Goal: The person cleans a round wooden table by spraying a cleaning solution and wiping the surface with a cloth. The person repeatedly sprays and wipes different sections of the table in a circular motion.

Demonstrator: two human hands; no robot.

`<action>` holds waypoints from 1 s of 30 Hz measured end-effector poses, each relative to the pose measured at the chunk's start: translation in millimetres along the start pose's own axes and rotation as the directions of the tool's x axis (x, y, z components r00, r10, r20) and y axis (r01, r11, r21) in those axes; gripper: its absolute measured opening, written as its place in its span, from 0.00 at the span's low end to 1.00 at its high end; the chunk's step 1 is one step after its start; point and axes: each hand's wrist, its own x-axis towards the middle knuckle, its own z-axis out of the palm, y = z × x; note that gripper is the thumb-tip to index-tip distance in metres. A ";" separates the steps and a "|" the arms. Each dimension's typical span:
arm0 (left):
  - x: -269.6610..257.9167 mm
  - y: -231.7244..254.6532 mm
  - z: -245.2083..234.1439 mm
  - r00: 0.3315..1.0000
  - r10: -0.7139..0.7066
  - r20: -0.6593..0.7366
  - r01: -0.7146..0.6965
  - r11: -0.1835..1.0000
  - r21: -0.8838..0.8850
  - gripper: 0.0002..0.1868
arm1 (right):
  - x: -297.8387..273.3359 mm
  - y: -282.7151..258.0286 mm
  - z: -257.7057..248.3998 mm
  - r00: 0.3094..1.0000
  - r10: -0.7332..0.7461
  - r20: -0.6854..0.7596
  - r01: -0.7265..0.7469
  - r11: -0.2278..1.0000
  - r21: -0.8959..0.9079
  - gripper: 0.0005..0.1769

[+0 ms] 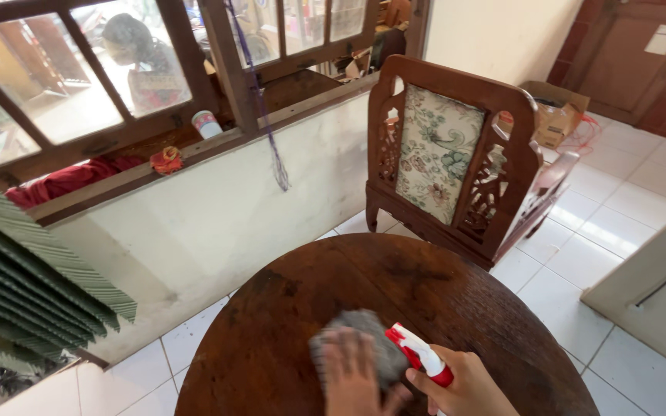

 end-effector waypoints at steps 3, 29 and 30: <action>-8.2 32.1 27.6 0.973 0.213 0.088 -0.213 0.977 -0.005 0.44 | 2.9 6.9 1.6 0.999 -0.032 -0.017 0.031 0.998 -0.048 0.24; -12.5 30.2 42.6 0.949 0.310 0.055 -0.309 0.951 -0.017 0.31 | 0.2 2.0 -3.9 0.998 -0.061 0.013 0.061 0.998 0.034 0.22; -7.5 15.0 35.9 0.945 0.317 0.082 -0.306 0.944 -0.120 0.34 | 0.4 1.0 -5.1 0.999 -0.034 0.013 0.034 0.999 0.024 0.22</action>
